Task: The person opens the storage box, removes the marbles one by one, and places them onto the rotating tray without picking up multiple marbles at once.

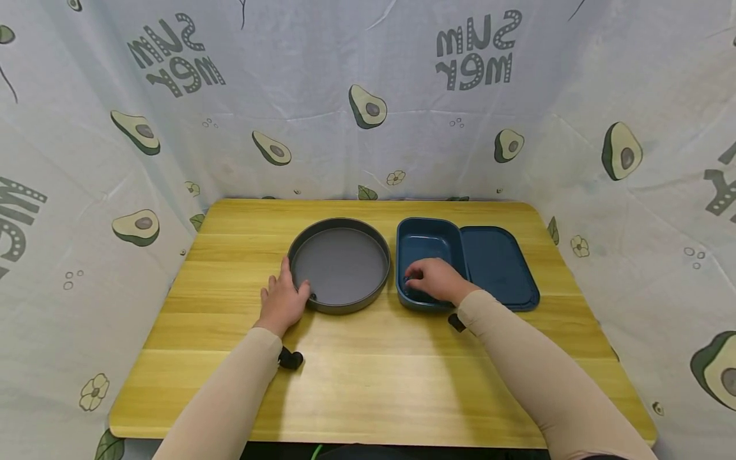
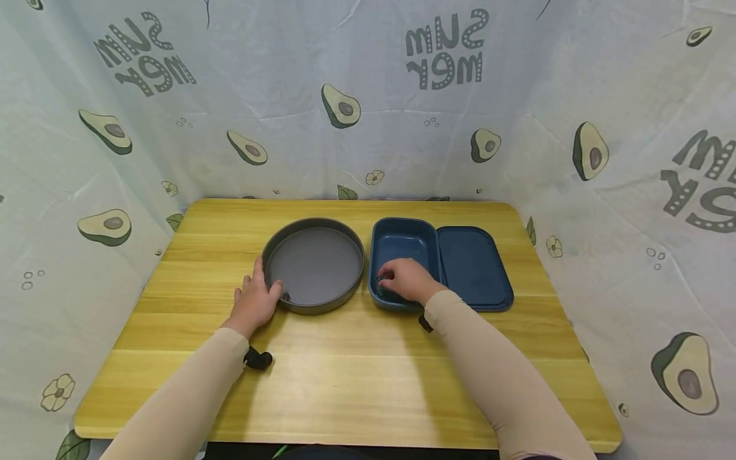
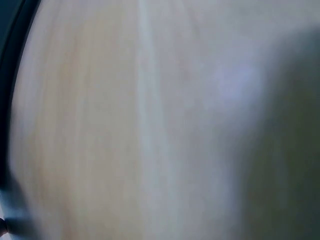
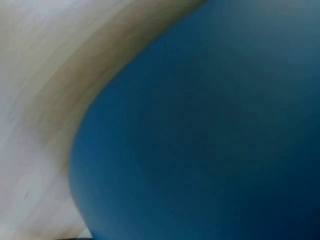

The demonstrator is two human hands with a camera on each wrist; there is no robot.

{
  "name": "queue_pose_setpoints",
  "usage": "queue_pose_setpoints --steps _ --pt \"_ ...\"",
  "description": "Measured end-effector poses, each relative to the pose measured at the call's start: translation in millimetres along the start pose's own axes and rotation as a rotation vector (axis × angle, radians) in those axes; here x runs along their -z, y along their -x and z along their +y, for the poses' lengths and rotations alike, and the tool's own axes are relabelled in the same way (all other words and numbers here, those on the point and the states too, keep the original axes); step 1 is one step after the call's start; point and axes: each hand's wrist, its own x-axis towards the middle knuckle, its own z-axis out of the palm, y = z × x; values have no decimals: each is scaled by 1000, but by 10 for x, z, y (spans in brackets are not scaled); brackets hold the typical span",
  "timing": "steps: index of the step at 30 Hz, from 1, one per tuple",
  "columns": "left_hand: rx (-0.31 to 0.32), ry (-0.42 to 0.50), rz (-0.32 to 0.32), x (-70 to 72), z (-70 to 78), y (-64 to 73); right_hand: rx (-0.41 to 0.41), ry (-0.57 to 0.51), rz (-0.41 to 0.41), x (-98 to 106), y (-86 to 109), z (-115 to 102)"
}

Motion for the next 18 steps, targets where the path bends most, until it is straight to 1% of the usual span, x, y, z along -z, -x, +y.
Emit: queue_pose_setpoints --steps 4,11,15,18 --pt "-6 -3 5 -2 -2 -3 -21 -77 41 36 18 -23" --pt "-5 2 -1 -2 3 7 -26 -178 110 70 56 -63" --pt "0 7 -5 -2 2 4 -37 -240 140 98 65 -126" --pt "5 10 -9 2 6 -3 -43 -265 153 117 59 -187"
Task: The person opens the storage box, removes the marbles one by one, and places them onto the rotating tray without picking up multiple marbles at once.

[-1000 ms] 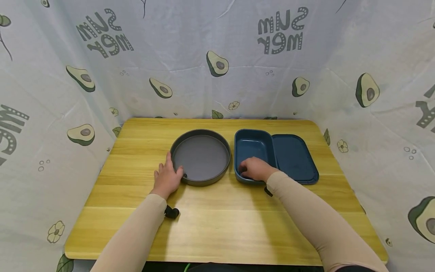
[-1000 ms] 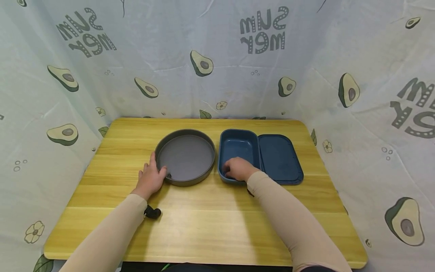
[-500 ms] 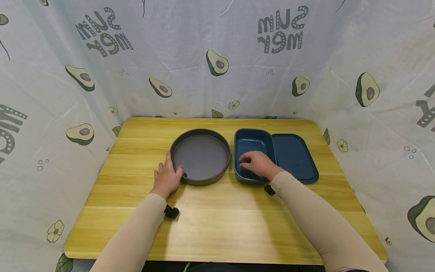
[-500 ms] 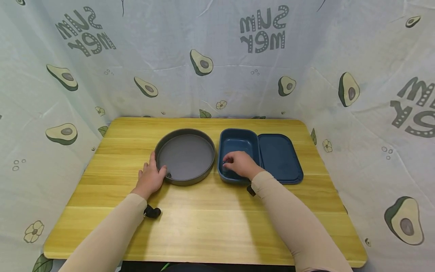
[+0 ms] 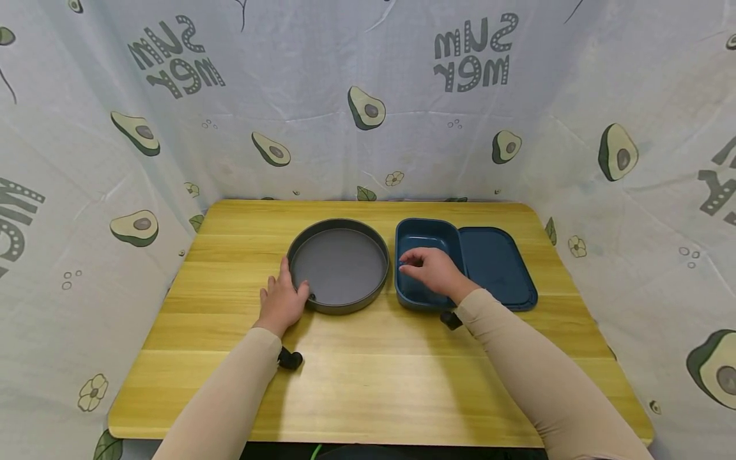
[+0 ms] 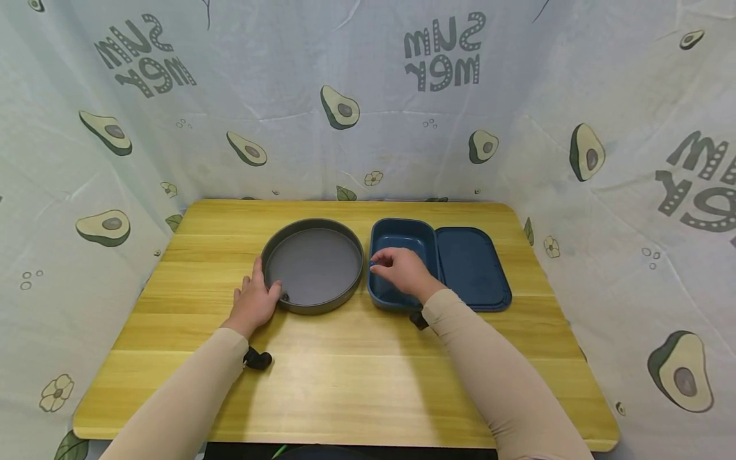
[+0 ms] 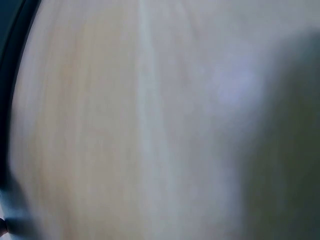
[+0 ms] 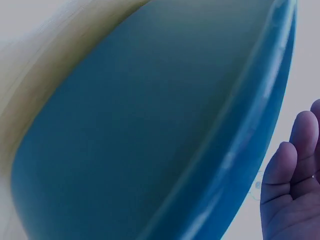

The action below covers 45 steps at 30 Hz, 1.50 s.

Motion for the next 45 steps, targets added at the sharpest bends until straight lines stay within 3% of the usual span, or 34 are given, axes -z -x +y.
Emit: queue_pose_setpoints --steps 17,45 --pt "2 2 -3 19 46 50 39 -119 52 -79 -55 -273" --pt "2 -5 5 0 18 32 77 -219 17 -365 -308 -750"
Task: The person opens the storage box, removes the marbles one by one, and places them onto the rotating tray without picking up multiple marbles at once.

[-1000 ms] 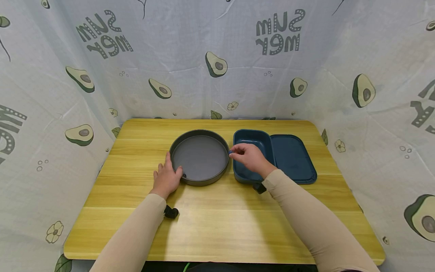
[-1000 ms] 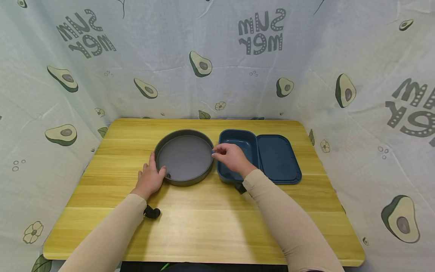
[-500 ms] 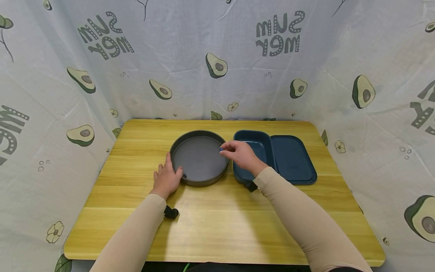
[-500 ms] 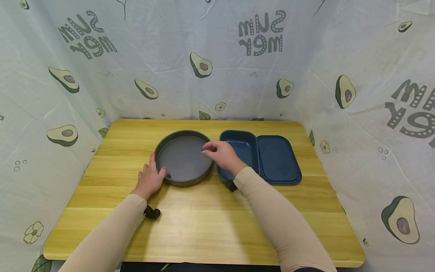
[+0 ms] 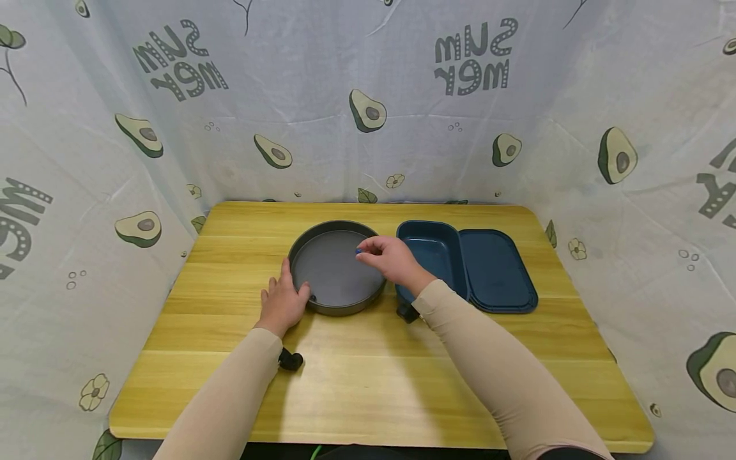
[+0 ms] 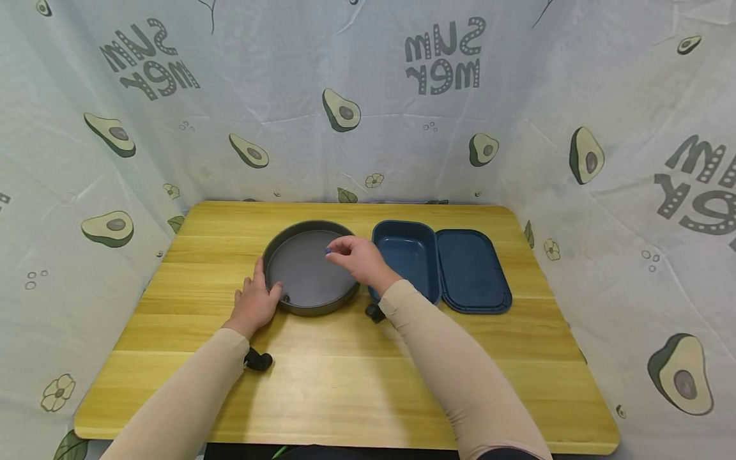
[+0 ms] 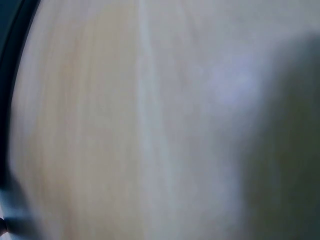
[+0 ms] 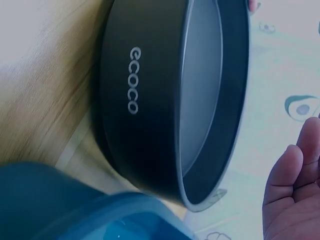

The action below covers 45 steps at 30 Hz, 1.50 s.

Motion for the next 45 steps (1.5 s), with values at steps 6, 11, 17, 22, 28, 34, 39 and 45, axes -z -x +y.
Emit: queue_pose_setpoints --steps 6,11,17,22,28,34,39,45 --pt "1 5 0 3 13 6 -4 5 -12 -74 -22 -26" --pt "0 2 1 18 31 19 -4 -3 -13 -111 -15 -56" --pt "-1 10 3 32 43 32 10 -2 -22 -142 -28 -54" --pt "-4 10 5 32 49 35 14 -9 -23 -158 -48 -36" --pt "-6 14 10 31 42 29 13 -22 -23 -166 -52 -42" --pt "-15 9 18 38 38 -4 19 -32 -30 -150 -73 -73" --pt "-19 10 31 45 40 -28 16 -42 -39 -143 -75 -109" --pt "-13 -4 26 -12 -9 4 -14 -23 -33 -150 -16 -71"
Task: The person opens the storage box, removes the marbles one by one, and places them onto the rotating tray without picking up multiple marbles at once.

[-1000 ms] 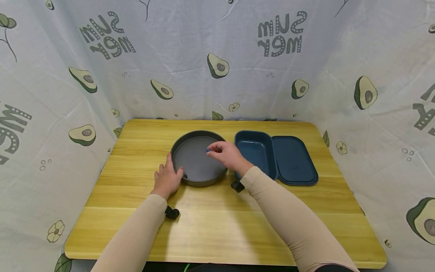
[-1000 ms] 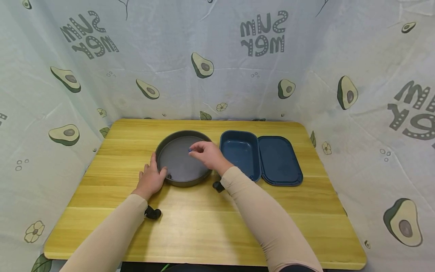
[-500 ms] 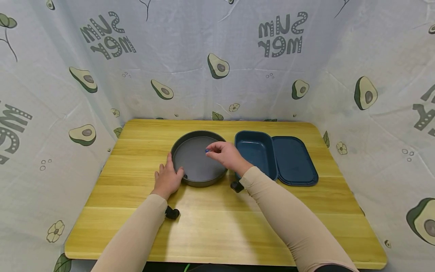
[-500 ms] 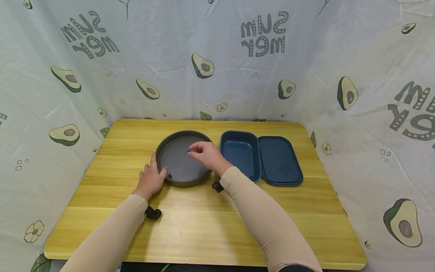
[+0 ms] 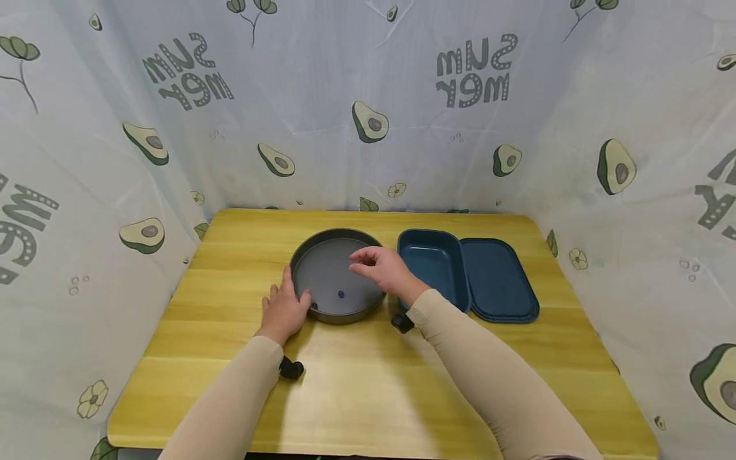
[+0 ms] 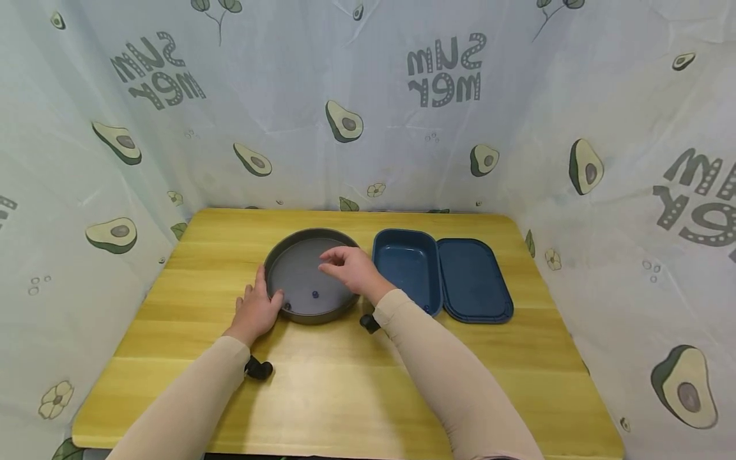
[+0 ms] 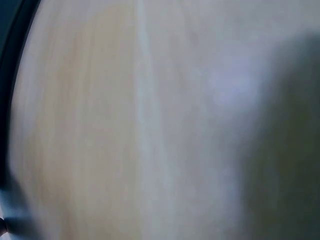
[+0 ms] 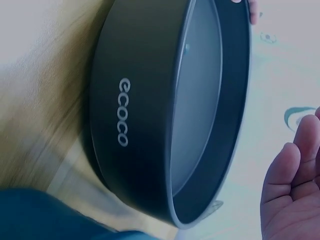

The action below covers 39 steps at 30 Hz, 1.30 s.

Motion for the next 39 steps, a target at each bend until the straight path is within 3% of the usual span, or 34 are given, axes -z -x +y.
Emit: queue_pose_setpoints --steps 5,9,15,19,29,39 --pt "0 13 11 11 36 47 7 44 22 143 77 4" --pt "5 14 19 4 46 108 -14 187 -6 329 197 63" --pt "10 6 17 -59 -12 200 -31 528 -178 567 397 386" --pt "8 17 14 -32 8 215 -18 651 -275 660 467 561" --pt "7 19 18 -25 16 204 -33 675 -345 626 486 755" --pt "8 20 16 -26 12 200 14 694 -374 539 494 809"
